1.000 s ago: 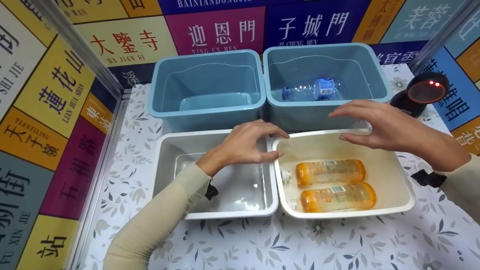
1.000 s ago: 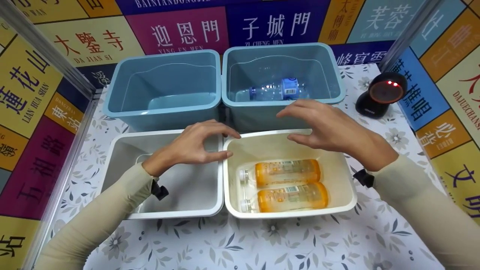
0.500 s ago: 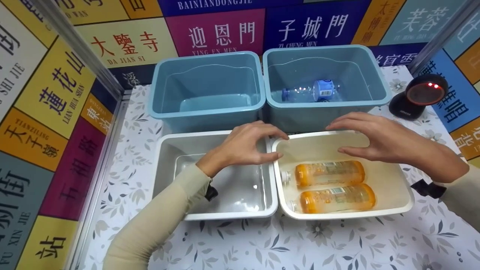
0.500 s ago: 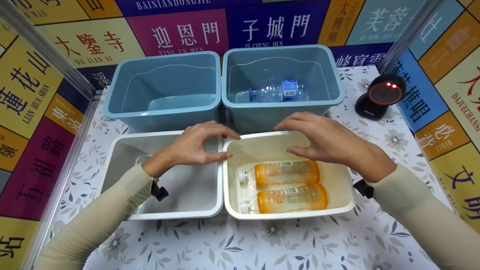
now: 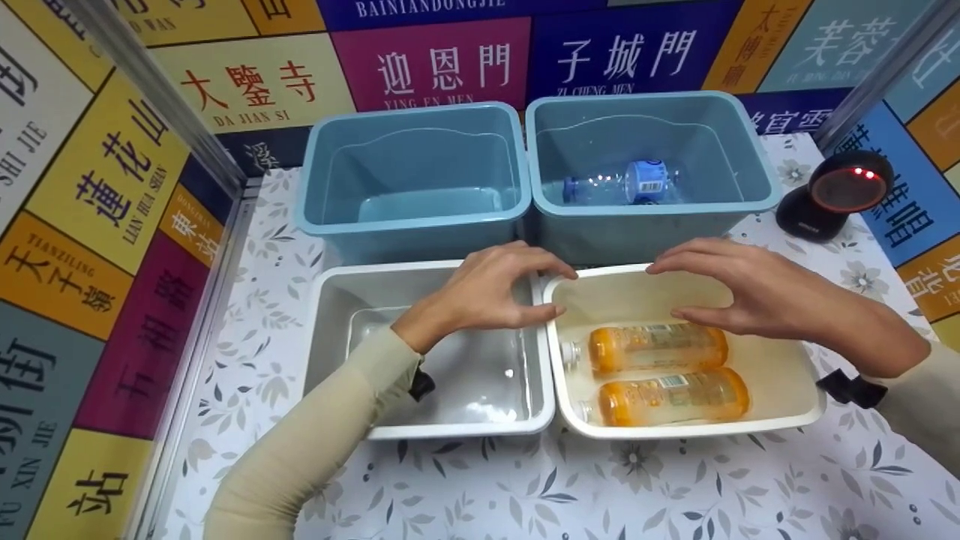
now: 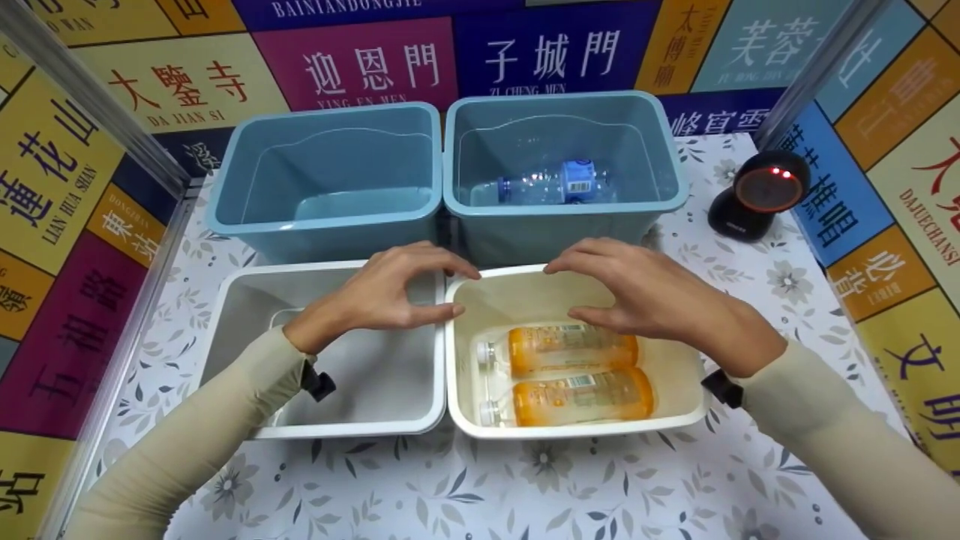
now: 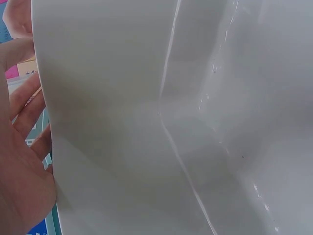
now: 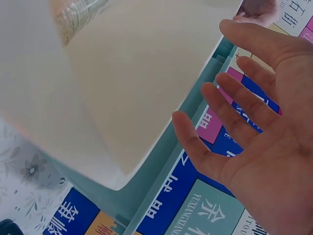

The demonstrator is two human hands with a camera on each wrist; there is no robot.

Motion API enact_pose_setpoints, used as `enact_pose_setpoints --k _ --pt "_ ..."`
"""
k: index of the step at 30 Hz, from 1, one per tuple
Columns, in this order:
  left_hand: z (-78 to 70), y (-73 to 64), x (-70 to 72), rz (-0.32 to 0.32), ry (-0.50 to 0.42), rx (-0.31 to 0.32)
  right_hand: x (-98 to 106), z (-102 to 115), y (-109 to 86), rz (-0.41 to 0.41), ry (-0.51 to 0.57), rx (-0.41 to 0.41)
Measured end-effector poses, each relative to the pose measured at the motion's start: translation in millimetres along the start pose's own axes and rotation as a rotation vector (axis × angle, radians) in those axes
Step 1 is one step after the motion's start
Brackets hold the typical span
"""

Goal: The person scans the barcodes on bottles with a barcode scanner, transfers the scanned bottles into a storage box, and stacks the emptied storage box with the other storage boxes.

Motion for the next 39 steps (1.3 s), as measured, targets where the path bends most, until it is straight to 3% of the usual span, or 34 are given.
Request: enact_pose_setpoints --k 15,29,39 --pt "1.2 0.1 -0.1 0.001 -0.001 0.006 -7.0 7.7 2.1 0.034 0.022 0.037" --pt "0.8 -0.3 -0.4 0.009 -0.006 0.017 -19.2 11.3 10.9 0.166 0.051 0.026" --pt "0.3 0.0 -0.9 0.006 -0.006 -0.001 -42.4 14.9 14.4 0.277 0.035 0.027"
Point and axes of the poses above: each hand's wrist, its own y-axis towards the middle knuckle, its own x-axis out of the back of the hand, z = x × y, the point moved 9 cm from there along y, towards the middle knuckle, and after that the axes turned 1 degree about -z, right-handed, at the moved point
